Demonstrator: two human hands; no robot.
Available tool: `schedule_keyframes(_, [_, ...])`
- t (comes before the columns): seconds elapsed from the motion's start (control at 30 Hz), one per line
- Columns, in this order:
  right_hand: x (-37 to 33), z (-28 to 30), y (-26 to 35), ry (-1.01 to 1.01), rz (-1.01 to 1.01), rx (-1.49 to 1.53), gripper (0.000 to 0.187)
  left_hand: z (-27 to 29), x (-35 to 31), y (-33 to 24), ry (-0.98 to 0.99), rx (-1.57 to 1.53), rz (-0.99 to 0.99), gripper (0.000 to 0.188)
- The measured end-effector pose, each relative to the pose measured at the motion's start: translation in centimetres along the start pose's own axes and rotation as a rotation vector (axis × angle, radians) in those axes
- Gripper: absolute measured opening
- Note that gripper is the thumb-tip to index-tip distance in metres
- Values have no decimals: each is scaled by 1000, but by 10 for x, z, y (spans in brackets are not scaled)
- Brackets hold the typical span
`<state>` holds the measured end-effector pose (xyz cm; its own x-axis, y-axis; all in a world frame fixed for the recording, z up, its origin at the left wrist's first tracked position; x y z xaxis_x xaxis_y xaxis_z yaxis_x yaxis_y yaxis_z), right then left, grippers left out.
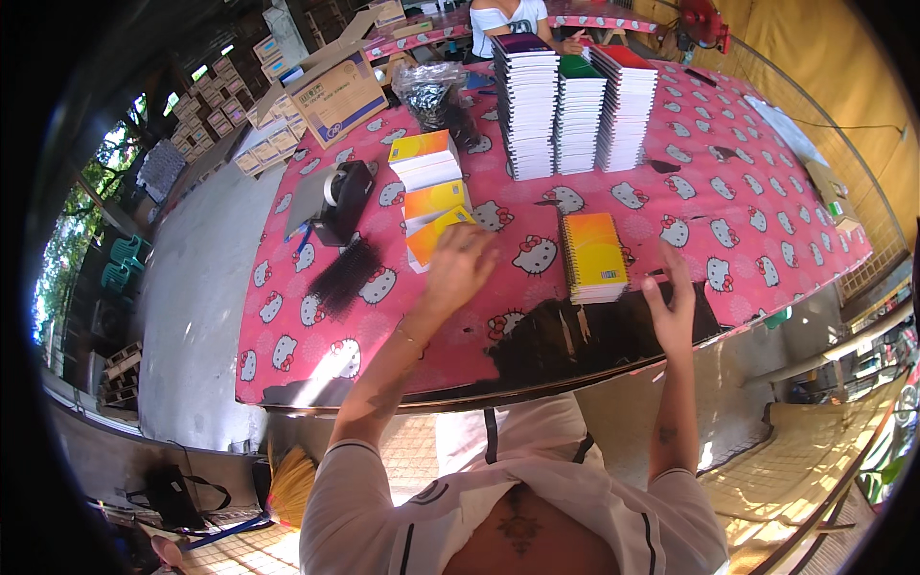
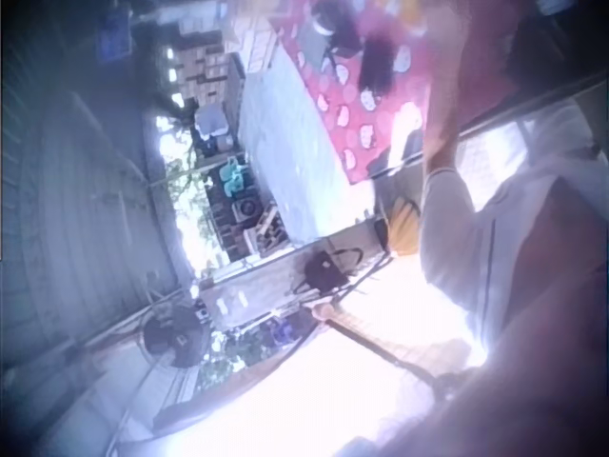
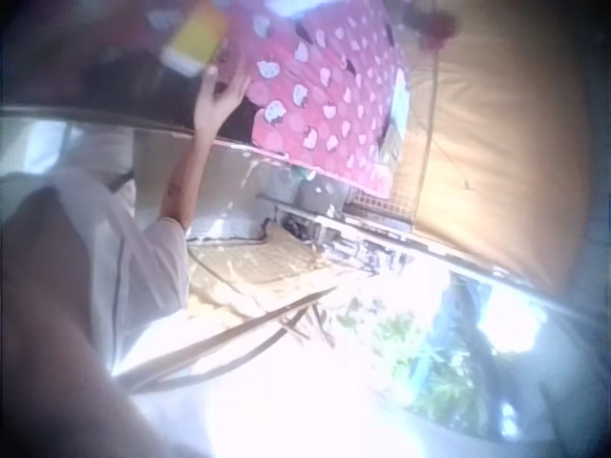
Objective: The person is inserting spiral wire coils into the pre-punched holes of small notebooks and aligning the pages.
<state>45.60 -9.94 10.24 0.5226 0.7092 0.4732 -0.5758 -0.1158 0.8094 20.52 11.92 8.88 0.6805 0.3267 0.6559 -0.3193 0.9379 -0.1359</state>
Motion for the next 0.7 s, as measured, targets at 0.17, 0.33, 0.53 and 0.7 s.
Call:
schedule_keyframes(0.17, [-14, -70, 85, 268, 247, 169, 35, 9, -52, 78, 74, 38, 9, 28])
schedule_keyframes(0.33, [-21, -181, 36, 556, -83, 349, 41, 5, -47, 97, 65, -122, 140, 21])
schedule_keyframes(0.53, [4, -268, -18, 458, -202, 263, 52, -1, -42, 109, 134, -107, 281, 20])
schedule_keyframes(0.7, [19, -298, -29, 399, -205, 208, 56, 1, -43, 106, 65, -98, 266, 21])
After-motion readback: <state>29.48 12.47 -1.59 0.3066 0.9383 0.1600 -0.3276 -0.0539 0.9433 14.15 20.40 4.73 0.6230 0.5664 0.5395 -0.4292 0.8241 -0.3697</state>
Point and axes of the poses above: each hand's wrist, its own x-axis towards the middle knuckle, its own z-axis out of the back of the hand, y = z × x, the point moved 8 cm from there along x, towards the middle knuckle, and after that the axes turned 7 degrees about -z, right-handed, at the moved point
